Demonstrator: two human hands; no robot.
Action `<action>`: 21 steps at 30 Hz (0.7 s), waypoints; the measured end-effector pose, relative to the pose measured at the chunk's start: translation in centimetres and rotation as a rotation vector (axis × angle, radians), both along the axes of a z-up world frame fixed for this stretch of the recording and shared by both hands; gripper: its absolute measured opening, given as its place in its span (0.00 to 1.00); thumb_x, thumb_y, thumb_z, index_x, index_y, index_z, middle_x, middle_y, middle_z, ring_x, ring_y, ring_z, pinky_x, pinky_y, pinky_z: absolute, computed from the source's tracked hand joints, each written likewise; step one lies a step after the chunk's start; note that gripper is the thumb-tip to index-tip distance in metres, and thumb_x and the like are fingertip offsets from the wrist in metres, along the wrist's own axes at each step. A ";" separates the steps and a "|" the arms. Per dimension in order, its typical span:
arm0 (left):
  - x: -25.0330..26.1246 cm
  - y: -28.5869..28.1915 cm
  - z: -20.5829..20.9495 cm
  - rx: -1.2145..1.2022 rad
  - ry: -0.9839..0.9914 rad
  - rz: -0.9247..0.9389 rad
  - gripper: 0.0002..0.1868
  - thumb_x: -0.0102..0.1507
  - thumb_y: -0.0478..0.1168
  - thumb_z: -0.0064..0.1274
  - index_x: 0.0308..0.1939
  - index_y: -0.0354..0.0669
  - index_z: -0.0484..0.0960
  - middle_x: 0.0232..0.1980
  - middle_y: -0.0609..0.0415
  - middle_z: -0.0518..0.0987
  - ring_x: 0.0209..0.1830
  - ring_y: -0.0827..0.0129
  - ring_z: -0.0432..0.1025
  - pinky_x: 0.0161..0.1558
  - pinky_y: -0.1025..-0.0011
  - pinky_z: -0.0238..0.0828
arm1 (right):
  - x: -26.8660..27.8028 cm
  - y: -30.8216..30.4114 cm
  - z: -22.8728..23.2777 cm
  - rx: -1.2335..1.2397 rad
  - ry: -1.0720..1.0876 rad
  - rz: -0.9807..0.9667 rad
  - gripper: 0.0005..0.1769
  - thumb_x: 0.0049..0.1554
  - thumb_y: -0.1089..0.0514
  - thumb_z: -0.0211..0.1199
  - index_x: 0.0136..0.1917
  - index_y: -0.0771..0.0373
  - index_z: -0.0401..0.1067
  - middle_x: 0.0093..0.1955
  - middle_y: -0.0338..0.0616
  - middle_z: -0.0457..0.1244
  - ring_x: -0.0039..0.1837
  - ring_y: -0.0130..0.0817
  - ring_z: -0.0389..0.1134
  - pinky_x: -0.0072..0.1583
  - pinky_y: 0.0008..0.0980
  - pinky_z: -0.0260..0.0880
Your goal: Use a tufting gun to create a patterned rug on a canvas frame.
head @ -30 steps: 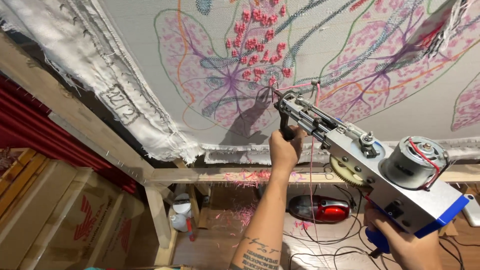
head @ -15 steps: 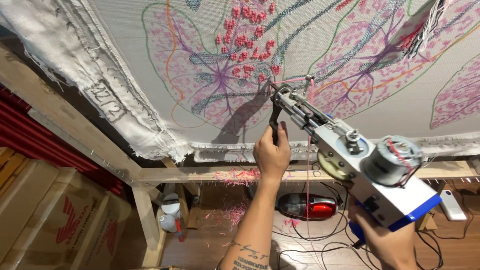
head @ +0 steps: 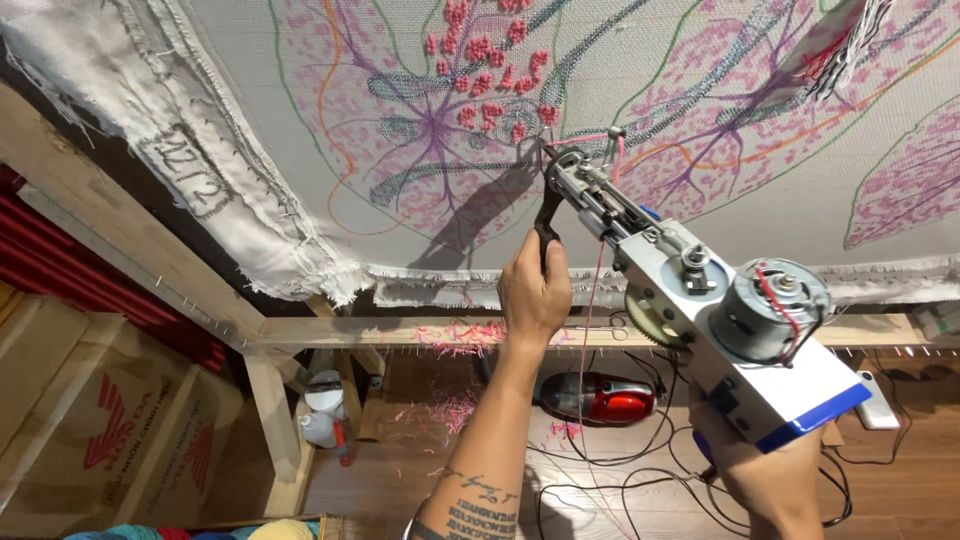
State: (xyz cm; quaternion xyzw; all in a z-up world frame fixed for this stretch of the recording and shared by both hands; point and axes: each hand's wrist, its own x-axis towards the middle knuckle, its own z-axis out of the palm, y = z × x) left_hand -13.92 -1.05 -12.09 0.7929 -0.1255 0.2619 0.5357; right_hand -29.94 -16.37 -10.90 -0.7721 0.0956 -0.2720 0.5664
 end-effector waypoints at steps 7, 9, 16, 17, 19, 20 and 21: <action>-0.1 -0.1 0.1 0.001 -0.040 0.039 0.12 0.58 0.43 0.30 0.28 0.42 0.68 0.16 0.53 0.70 0.11 0.60 0.61 0.18 0.65 0.54 | -0.2 0.0 0.6 0.166 0.083 -0.019 0.28 0.35 0.80 0.56 0.52 0.76 0.62 0.39 0.57 0.63 0.37 0.43 0.66 0.38 0.31 0.65; 0.0 0.0 0.0 0.020 -0.045 0.069 0.12 0.57 0.43 0.30 0.26 0.43 0.68 0.14 0.55 0.68 0.10 0.63 0.60 0.18 0.67 0.54 | -0.1 -0.1 0.5 0.032 0.043 -0.007 0.26 0.34 0.76 0.58 0.50 0.76 0.66 0.40 0.54 0.64 0.35 0.39 0.65 0.37 0.29 0.65; 0.2 0.2 -0.2 0.037 -0.038 0.089 0.12 0.57 0.43 0.30 0.24 0.44 0.66 0.14 0.58 0.66 0.10 0.67 0.58 0.17 0.69 0.52 | 0.1 -0.2 0.7 0.065 0.129 -0.028 0.26 0.34 0.75 0.60 0.49 0.77 0.65 0.34 0.57 0.63 0.31 0.43 0.64 0.33 0.32 0.63; 0.2 0.2 -0.2 0.042 -0.046 0.096 0.12 0.57 0.44 0.31 0.24 0.44 0.66 0.14 0.57 0.66 0.10 0.66 0.58 0.17 0.68 0.52 | 0.2 -0.2 0.6 0.050 0.130 -0.034 0.27 0.34 0.74 0.61 0.50 0.77 0.65 0.35 0.57 0.64 0.31 0.43 0.64 0.33 0.32 0.64; 0.2 0.3 -0.3 0.046 -0.054 0.103 0.12 0.57 0.44 0.31 0.24 0.44 0.67 0.14 0.57 0.66 0.10 0.65 0.58 0.18 0.68 0.52 | 0.2 -0.2 0.4 0.034 0.133 -0.039 0.27 0.34 0.74 0.62 0.50 0.77 0.65 0.36 0.57 0.64 0.31 0.44 0.64 0.34 0.32 0.64; 0.2 0.3 -0.4 0.049 -0.055 0.103 0.12 0.58 0.44 0.31 0.25 0.44 0.67 0.15 0.57 0.67 0.11 0.65 0.58 0.18 0.68 0.53 | 0.3 -0.1 0.3 0.052 0.100 -0.021 0.26 0.34 0.75 0.60 0.49 0.77 0.64 0.35 0.57 0.63 0.31 0.43 0.64 0.34 0.31 0.64; 0.3 0.3 -0.4 0.051 -0.056 0.103 0.12 0.58 0.44 0.32 0.26 0.44 0.67 0.15 0.57 0.67 0.11 0.66 0.59 0.18 0.68 0.53 | 0.3 -0.1 0.2 0.069 0.066 -0.003 0.26 0.34 0.76 0.59 0.49 0.78 0.64 0.34 0.56 0.63 0.31 0.42 0.64 0.34 0.31 0.64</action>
